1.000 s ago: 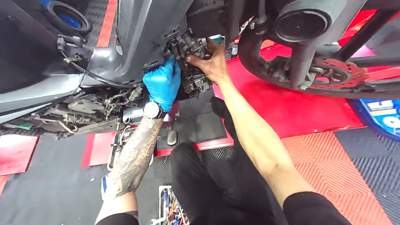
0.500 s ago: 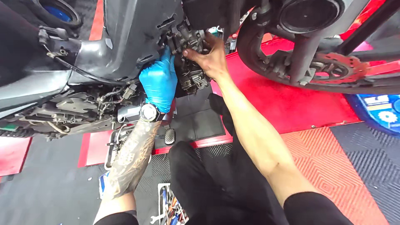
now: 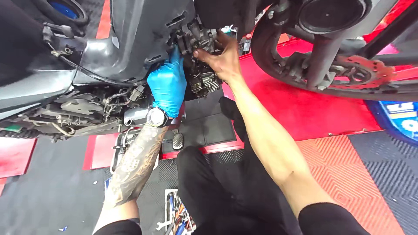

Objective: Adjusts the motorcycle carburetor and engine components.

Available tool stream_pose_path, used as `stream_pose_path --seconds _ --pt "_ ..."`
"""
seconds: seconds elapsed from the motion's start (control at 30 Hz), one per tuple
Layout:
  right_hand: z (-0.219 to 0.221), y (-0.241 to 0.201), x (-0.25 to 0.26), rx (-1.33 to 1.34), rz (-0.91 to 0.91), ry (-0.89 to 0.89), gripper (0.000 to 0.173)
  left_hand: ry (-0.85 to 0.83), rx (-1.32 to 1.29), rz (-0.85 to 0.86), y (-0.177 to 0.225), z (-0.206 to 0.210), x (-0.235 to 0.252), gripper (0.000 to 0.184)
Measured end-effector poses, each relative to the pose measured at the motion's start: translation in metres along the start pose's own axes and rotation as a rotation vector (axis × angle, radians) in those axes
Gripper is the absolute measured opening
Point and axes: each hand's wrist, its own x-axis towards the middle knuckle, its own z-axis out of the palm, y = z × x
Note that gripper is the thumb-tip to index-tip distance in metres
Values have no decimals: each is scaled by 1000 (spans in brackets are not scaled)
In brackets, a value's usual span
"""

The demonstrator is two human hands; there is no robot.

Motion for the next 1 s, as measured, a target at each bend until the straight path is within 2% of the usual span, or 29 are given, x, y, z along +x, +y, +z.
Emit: stream_pose_path --seconds 0.07,0.27,0.73,0.83,1.0 --pt "1 1 0 -1 6 13 64 79 -22 31 -4 6 2 31" --pt "1 4 3 23 -12 -8 64 96 -96 75 -9 4 6 30" --pt "-1 -2 0 5 -19 -13 59 322 -162 137 -16 21 4 19" --pt "0 -2 2 2 -24 -27 57 172 -136 120 -17 9 -5 25" --pt "-3 -2 1 -14 -37 -13 57 154 -17 111 -10 11 1 32"
